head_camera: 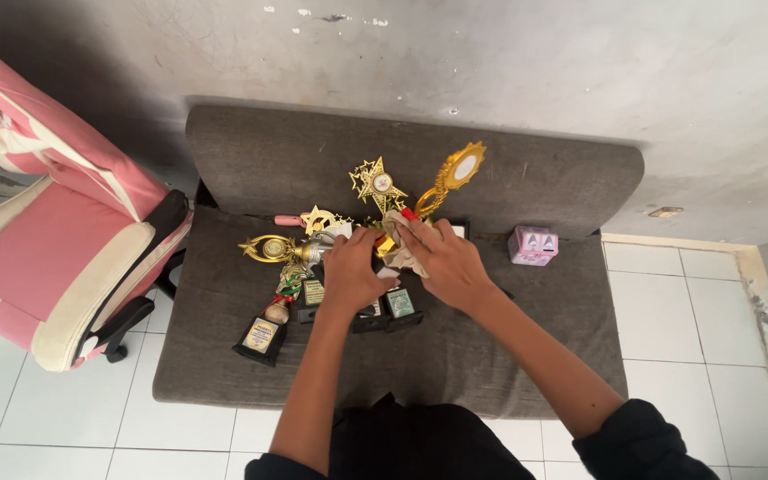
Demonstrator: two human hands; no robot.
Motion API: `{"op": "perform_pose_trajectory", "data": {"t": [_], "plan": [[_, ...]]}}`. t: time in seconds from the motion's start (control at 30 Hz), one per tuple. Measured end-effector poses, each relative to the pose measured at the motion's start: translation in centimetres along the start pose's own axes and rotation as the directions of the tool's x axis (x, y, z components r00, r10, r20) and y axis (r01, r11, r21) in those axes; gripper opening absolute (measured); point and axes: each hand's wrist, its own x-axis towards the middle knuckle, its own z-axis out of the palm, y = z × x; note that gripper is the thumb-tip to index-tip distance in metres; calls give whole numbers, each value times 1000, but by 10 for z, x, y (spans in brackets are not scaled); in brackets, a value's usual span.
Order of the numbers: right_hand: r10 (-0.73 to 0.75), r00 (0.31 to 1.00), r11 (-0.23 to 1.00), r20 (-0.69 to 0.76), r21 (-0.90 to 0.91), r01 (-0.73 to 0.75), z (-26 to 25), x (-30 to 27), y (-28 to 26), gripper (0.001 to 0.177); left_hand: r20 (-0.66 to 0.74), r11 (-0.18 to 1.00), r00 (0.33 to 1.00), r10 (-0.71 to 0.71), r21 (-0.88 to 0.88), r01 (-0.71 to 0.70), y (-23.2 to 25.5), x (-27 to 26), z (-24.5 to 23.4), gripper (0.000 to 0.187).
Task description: Cleaning and polishing various trophies with a cloth and cleaning spray.
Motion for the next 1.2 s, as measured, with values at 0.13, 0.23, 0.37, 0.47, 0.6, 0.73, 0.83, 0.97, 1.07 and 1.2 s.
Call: {"op": "perform_pose_trajectory", "data": {"t": [0.13,0.23,0.37,0.47,0.6,0.73,0.83,0.97,1.07,1.2], "plan": [[-42,999,999,-19,32,43,-9,-2,-15,81,36,994,999,-11,107,7,-1,-1,6,71],[-103,995,994,4,48,103,-8,-4,-10,83,85,992,996,-13,130,2,-9,-1,11,74],[167,986,985,-2,50,-166,-12,-11,2,82,24,987,1000,15,-158,-11,-19,-2,17,83],[219,946,972,-239,132,-192,-15,-10,4,84,37,955,999,19,-297,-7,-31,1,28,89],[353,908,925,-226,228,-303,-8,-8,-4,70,57,862,993,99,-504,-57,-27,-1,27,93],[192,975,956,-112,244,-160,-8,-14,-17,77,87,682,996,-5,-728,68,-43,6,53,94],[95,991,968,-92,240,-71,0,-16,-11,76,123,640,992,14,-763,85,-38,6,41,94],[518,832,704,-200,652,-282,67,-25,27,60,209,576,971,-113,-783,235,-21,7,29,74],[670,741,397,-46,866,-305,51,-14,19,52,171,614,979,-109,-763,201,-15,7,28,61],[299,935,843,-191,512,-165,5,-7,-3,42,125,552,990,-68,-822,142,-37,13,54,55]]}}
